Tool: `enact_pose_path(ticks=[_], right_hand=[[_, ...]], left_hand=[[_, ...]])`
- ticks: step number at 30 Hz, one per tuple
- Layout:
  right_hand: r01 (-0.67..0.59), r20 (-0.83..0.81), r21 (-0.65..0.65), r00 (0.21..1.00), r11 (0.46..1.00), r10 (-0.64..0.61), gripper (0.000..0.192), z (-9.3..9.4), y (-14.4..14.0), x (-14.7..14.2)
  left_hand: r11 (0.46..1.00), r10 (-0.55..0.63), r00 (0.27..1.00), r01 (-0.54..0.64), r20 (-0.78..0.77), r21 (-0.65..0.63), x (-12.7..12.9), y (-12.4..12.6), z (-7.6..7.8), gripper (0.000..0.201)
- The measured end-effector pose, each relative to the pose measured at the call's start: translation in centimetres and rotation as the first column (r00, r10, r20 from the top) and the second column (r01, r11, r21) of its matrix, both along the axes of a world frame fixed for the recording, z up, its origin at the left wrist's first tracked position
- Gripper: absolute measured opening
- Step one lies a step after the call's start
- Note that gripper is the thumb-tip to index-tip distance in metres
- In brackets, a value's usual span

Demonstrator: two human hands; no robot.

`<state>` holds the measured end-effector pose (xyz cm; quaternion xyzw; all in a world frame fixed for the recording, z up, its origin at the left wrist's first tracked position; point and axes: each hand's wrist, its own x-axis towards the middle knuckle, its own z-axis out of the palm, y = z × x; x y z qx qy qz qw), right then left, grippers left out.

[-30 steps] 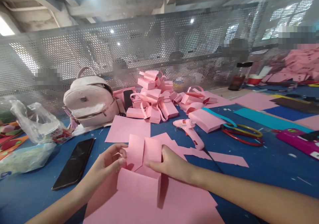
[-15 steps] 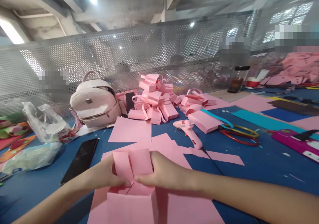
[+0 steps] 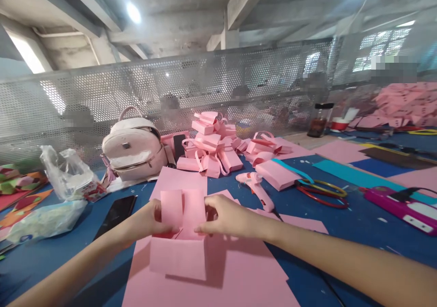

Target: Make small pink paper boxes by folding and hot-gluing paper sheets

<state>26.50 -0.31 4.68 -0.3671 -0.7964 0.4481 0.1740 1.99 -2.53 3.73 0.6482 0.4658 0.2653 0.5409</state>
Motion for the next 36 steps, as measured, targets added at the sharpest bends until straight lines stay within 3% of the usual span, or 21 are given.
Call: enact_pose_path(ticks=[6,9,11,13,14,15,17,19,20,21,23,26,28,31,34,36], right_hand=[[-0.009,0.017,-0.113,1.000,0.994,0.011,0.008,0.4,-0.7,-0.9],[0.022,-0.024,-0.128,0.999,0.992,-0.025,0.022,0.2,-1.1,-1.1],[0.094,-0.095,-0.127,0.990,0.987,-0.107,0.031,-0.4,-1.1,-1.0],[0.195,-0.164,-0.167,0.961,0.967,-0.222,0.026,-1.3,-1.0,-0.8],[0.233,-0.186,-0.204,0.944,0.951,-0.271,0.017,-1.8,-1.0,-0.7],[0.252,-0.203,-0.244,0.931,0.936,-0.304,0.009,-2.2,-1.0,-0.7],[0.248,-0.221,-0.298,0.921,0.922,-0.320,0.013,-3.1,-1.1,-0.8],[0.229,-0.235,-0.307,0.922,0.924,-0.307,0.016,-3.7,-1.4,-1.2],[0.214,-0.247,-0.306,0.923,0.928,-0.294,0.012,-4.0,-1.5,-1.4],[0.195,-0.263,-0.303,0.924,0.933,-0.279,0.010,-4.2,-1.7,-1.5],[0.142,-0.299,-0.312,0.924,0.939,-0.239,0.038,-4.4,-2.2,-1.5],[0.067,-0.332,-0.302,0.928,0.951,-0.171,0.080,-4.4,-2.7,-0.4],[0.054,-0.307,-0.204,0.945,0.977,-0.116,0.083,-4.2,-2.6,0.7],[0.131,-0.237,-0.020,0.963,0.991,-0.132,0.066,-4.3,-1.5,1.9],[0.191,-0.266,0.051,0.949,0.980,-0.171,0.064,-5.1,0.0,1.9],[0.201,-0.306,0.062,0.936,0.978,-0.173,0.071,-5.4,0.9,1.4]], left_hand=[[0.997,-0.051,0.998,0.053,-0.041,0.055,1.5,0.3,-0.1,0.016],[0.992,-0.051,0.998,0.055,-0.036,0.114,1.4,1.0,0.1,0.021],[0.979,0.024,1.000,-0.023,-0.002,0.202,1.3,1.0,0.5,0.035],[0.922,0.150,0.989,-0.144,0.012,0.360,1.3,0.1,0.9,0.043],[0.873,0.208,0.978,-0.193,0.016,0.449,1.5,-0.7,1.0,0.043],[0.753,0.264,0.961,-0.155,-0.078,0.639,1.8,-1.6,0.9,0.040],[0.502,0.257,0.909,0.163,-0.326,0.850,2.8,-3.6,0.5,0.045],[0.262,0.273,0.821,0.438,-0.501,0.860,3.7,-5.1,-0.3,0.054],[0.191,0.321,0.777,0.507,-0.542,0.841,4.0,-5.5,-0.8,0.050],[0.161,0.387,0.731,0.547,-0.562,0.822,4.2,-5.6,-1.2,0.037],[0.174,0.493,0.634,0.600,-0.596,0.781,3.9,-5.1,-1.8,0.020],[0.241,0.535,0.569,0.605,-0.624,0.758,2.5,-3.6,-2.0,0.022],[0.283,0.541,0.564,0.576,-0.624,0.767,1.7,-2.8,-2.0,0.021],[0.317,0.562,0.555,0.540,-0.613,0.780,1.5,-2.2,-1.9,0.009],[0.330,0.597,0.536,0.515,-0.597,0.791,2.0,-1.4,-2.3,0.023],[0.320,0.615,0.529,0.512,-0.586,0.797,2.3,-0.7,-2.7,0.017]])
